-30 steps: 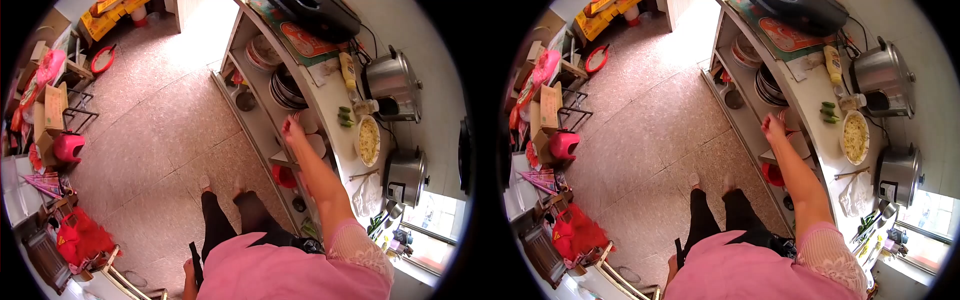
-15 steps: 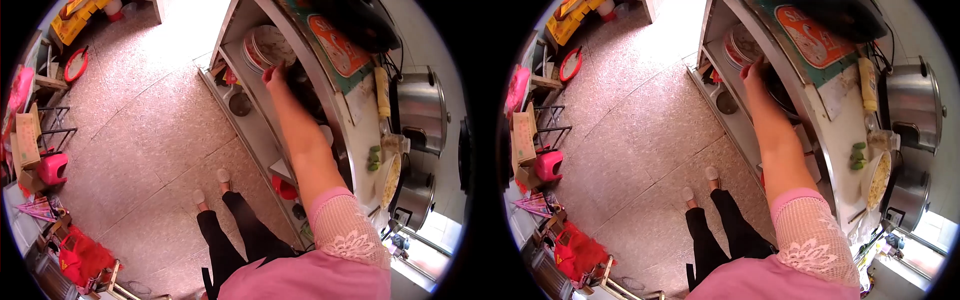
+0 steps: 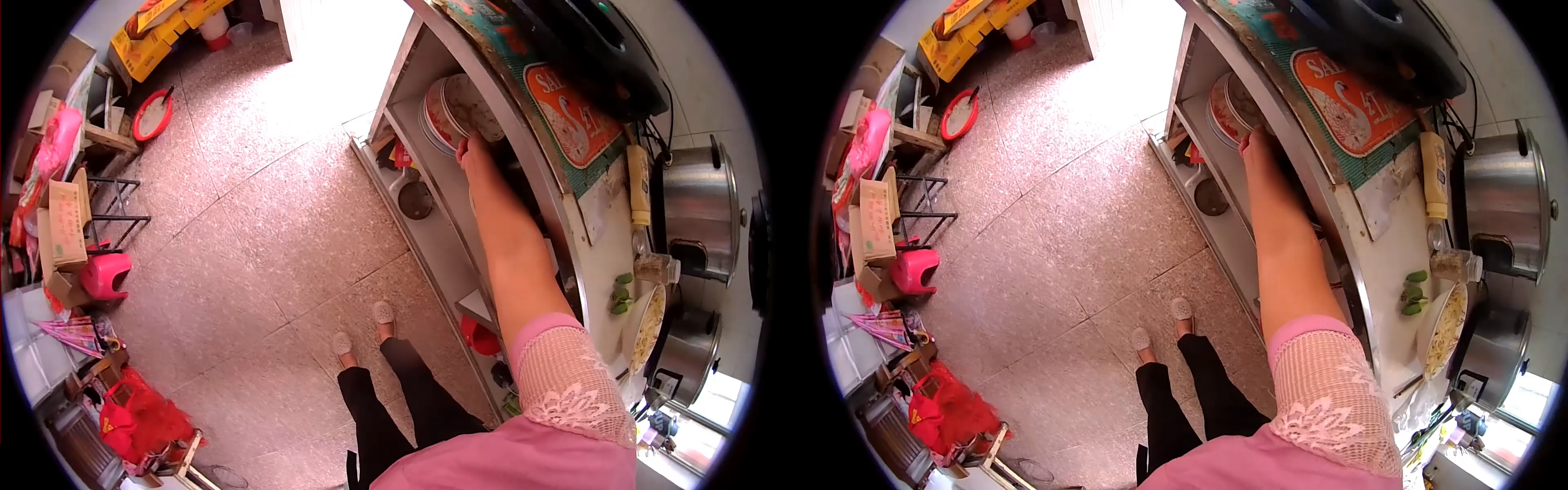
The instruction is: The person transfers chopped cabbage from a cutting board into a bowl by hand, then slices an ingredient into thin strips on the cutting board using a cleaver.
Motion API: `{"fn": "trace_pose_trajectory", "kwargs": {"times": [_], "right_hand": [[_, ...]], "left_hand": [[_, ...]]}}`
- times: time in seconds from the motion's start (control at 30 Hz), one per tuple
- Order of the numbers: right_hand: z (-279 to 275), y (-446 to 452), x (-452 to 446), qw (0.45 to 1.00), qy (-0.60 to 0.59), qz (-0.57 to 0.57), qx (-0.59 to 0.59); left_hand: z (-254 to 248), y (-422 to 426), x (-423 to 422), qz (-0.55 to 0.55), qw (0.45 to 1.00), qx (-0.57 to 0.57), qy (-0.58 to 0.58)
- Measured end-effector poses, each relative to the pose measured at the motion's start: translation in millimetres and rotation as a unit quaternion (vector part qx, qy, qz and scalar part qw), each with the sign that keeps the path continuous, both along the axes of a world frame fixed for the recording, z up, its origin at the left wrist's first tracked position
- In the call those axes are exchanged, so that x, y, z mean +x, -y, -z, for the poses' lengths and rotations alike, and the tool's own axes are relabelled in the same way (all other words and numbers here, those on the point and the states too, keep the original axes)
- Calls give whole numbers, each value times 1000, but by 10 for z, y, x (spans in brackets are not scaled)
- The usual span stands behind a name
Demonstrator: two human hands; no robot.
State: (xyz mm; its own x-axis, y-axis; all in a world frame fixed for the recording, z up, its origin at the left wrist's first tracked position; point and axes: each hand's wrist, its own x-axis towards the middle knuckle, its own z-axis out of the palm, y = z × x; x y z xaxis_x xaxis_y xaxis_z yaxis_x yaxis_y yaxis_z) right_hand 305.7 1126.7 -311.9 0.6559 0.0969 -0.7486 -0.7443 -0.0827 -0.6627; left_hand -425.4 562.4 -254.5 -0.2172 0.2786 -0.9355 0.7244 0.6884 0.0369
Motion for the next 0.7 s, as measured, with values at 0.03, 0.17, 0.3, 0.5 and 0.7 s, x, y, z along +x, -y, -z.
{"fn": "trace_pose_trajectory", "kwargs": {"times": [0.03, 0.17, 0.3, 0.5, 0.7], "right_hand": [[227, 9, 187, 1000, 0, 1, 0], [322, 31, 419, 990, 65, 16, 121], [-767, 250, -613, 965, 190, -11, 179], [-1080, 1393, -1714, 984, 59, -87, 143], [-2276, 3930, -2972, 943, 5, -304, 136]], "left_hand": [[5, -7, -3, 1, 1000, 0, 0], [78, -80, -41, 12, 1000, 10, 6], [118, -249, -185, 37, 999, 33, 18], [421, -718, -871, 177, 978, 90, 62], [715, -2510, -1059, 390, 902, 151, 112]]}}
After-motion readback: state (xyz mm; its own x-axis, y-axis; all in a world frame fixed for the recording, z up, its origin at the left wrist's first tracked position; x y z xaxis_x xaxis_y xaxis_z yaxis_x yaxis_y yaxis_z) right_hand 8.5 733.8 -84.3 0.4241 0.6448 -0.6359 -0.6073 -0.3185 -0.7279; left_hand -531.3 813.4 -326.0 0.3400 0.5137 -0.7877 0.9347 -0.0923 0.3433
